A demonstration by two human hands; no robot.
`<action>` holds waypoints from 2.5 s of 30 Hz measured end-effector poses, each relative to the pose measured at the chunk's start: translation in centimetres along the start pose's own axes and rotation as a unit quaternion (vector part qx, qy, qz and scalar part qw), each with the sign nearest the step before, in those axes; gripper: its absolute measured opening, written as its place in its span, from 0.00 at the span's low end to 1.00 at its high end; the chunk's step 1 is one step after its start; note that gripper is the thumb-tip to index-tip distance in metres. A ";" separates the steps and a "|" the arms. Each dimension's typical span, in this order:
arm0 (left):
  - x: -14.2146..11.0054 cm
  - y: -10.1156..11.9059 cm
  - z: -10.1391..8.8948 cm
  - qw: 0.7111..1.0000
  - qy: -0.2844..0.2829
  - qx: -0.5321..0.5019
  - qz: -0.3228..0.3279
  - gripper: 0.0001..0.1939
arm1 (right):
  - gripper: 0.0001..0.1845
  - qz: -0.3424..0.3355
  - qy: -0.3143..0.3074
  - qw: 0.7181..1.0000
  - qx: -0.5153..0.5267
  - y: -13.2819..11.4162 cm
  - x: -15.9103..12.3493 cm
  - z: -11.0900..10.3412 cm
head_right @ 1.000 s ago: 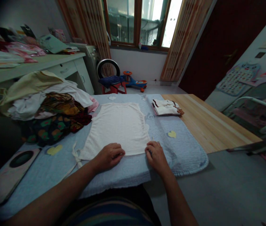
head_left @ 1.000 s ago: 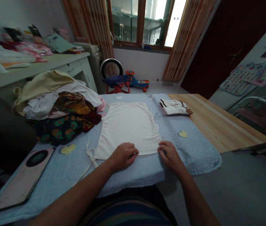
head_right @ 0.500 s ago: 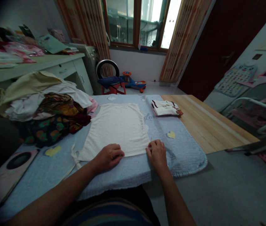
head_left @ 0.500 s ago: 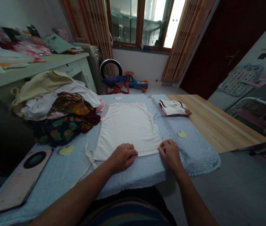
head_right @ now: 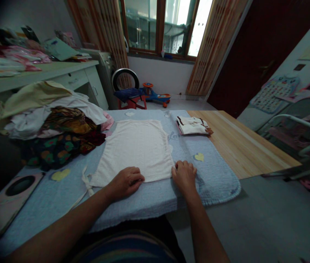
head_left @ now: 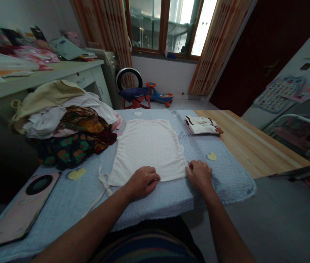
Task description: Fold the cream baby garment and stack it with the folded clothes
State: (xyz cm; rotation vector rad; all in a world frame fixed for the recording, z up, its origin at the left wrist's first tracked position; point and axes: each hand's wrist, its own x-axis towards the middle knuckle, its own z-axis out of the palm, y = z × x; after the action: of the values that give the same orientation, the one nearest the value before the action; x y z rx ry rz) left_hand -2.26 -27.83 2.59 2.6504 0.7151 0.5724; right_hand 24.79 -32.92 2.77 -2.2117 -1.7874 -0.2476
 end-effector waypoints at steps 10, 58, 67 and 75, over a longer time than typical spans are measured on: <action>0.0 0.1 0.0 1.000 -0.005 -0.001 -0.003 0.08 | 0.04 0.003 -0.059 0.998 0.005 -0.5 0.4 -0.7; 0.0 0.1 0.0 1.000 0.002 0.022 0.011 0.08 | 0.26 -0.176 -0.126 0.976 0.033 -6.8 2.8 3.3; 0.1 0.2 -0.1 1.000 -0.003 0.025 0.007 0.08 | 0.24 -0.170 -0.131 0.976 0.028 -8.4 3.8 2.3; 0.0 0.2 0.0 1.000 0.005 0.022 0.007 0.08 | 0.19 -0.221 -0.070 0.964 0.127 -10.2 3.7 4.0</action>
State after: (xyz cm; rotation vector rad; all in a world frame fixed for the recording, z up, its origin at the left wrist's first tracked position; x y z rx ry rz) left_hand -2.20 -27.99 2.65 2.6971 0.7200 0.5809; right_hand 15.45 -26.25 1.26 -1.6748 -2.2361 0.0496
